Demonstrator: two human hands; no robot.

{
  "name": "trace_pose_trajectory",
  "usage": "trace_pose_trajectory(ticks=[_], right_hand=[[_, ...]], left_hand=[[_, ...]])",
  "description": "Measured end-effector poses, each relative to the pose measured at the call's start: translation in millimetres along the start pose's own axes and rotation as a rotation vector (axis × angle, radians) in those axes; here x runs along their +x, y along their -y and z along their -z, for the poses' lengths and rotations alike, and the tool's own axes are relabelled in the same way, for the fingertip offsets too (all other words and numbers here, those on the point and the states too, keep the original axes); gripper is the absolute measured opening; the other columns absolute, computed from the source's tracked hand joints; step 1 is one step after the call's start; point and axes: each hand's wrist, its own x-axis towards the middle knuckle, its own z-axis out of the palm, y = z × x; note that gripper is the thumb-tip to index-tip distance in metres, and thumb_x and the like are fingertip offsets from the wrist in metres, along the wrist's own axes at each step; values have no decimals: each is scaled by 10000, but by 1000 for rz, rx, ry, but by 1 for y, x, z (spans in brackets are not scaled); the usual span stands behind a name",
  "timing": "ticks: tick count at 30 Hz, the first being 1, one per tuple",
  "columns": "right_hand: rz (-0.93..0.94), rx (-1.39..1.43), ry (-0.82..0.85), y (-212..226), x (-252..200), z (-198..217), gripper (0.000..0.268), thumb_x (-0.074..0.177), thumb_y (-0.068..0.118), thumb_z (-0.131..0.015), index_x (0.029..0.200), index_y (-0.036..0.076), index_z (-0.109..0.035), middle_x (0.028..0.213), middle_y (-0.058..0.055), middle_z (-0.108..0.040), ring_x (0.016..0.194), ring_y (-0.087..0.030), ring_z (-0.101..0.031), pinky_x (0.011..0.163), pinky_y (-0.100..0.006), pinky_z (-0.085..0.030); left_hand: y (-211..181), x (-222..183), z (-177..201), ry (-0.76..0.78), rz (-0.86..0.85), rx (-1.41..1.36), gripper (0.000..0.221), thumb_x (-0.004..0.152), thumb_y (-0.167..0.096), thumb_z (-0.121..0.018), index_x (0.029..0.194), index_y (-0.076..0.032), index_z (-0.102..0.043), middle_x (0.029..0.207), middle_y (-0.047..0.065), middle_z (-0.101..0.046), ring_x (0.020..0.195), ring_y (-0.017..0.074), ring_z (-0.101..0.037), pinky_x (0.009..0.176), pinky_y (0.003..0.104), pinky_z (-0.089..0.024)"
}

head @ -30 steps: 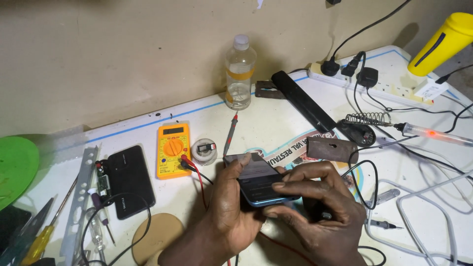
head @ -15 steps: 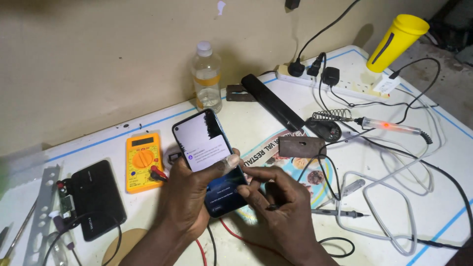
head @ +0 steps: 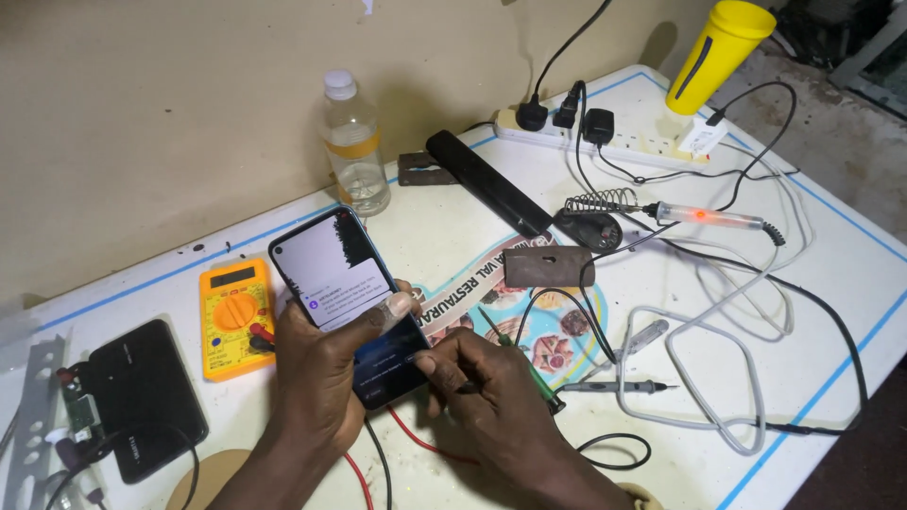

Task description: Testing and diagnosing a smartphone using a multimeter and checking touchscreen functionality.

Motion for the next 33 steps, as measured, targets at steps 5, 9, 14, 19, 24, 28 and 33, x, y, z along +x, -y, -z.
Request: trace_pose_trajectory(ticks=[5, 9, 14, 19, 24, 28, 33], right_hand=[[30, 239, -53, -5, 6, 12, 219, 967, 227, -664, 804, 81, -662, 582, -35, -649, 485, -124, -592, 486, -304, -539], [-132, 357, -281, -20, 23, 41, 301, 966, 240, -676, 809, -13, -714, 680, -111, -668, 520, -178, -590, 457, -288, -499], [-15, 459, -346, -10, 22, 83, 260, 958, 333, -619, 979, 74, -605, 614, 39, -409, 495, -115, -370, 427, -285, -315], [60, 931, -202, -10, 24, 90, 607, 937, 306, -518, 1384, -104, -545, 721, -10, -369, 545, -97, -335, 417, -198, -266], [35, 631, -321, -11, 25, 83, 484, 952, 150, -469, 1296, -151, -626, 687, -50, -382, 541, -128, -335, 403, -236, -270], [-51, 239, -437, -8, 29, 79, 371, 928, 189, -516, 1156, -17, -722, 895, -216, -762, 741, -326, -776, 658, -309, -530], [-199, -811, -192, -28, 48, 84, 591, 863, 298, -646, 1449, 281, -571, 1397, -51, -633, 1201, -342, -641, 868, -547, -525]], left_hand=[[9, 4, 5, 125, 79, 63, 522, 659, 103, -775, 1158, 15, -651, 1023, 210, -772, 900, 318, -728, 865, 435, -603], [-6, -1, -1, 217, 233, 56, 601, 741, 49, -688, 1334, -4, -605, 1298, 197, -752, 1238, 299, -683, 1032, 416, -515], [-3, 22, 15, 239, 52, -9, 545, 802, 20, -661, 1275, -100, -419, 1417, 221, -668, 1317, 309, -637, 1034, 451, -555], [-20, 24, 15, 136, 93, -170, 660, 755, 199, -569, 1338, -84, -444, 1391, 203, -632, 1321, 290, -599, 1073, 392, -515], [-14, 30, 19, 205, 146, -225, 615, 762, 162, -603, 1342, -30, -534, 1240, 191, -665, 1136, 282, -629, 963, 440, -546], [-18, 25, 14, 138, 203, -203, 710, 752, 141, -576, 1429, -73, -546, 1287, 159, -654, 1207, 280, -599, 1019, 437, -516], [-9, 23, 14, -25, 213, -89, 674, 668, 100, -637, 1289, -126, -505, 1222, 134, -659, 1123, 298, -622, 874, 459, -552]])
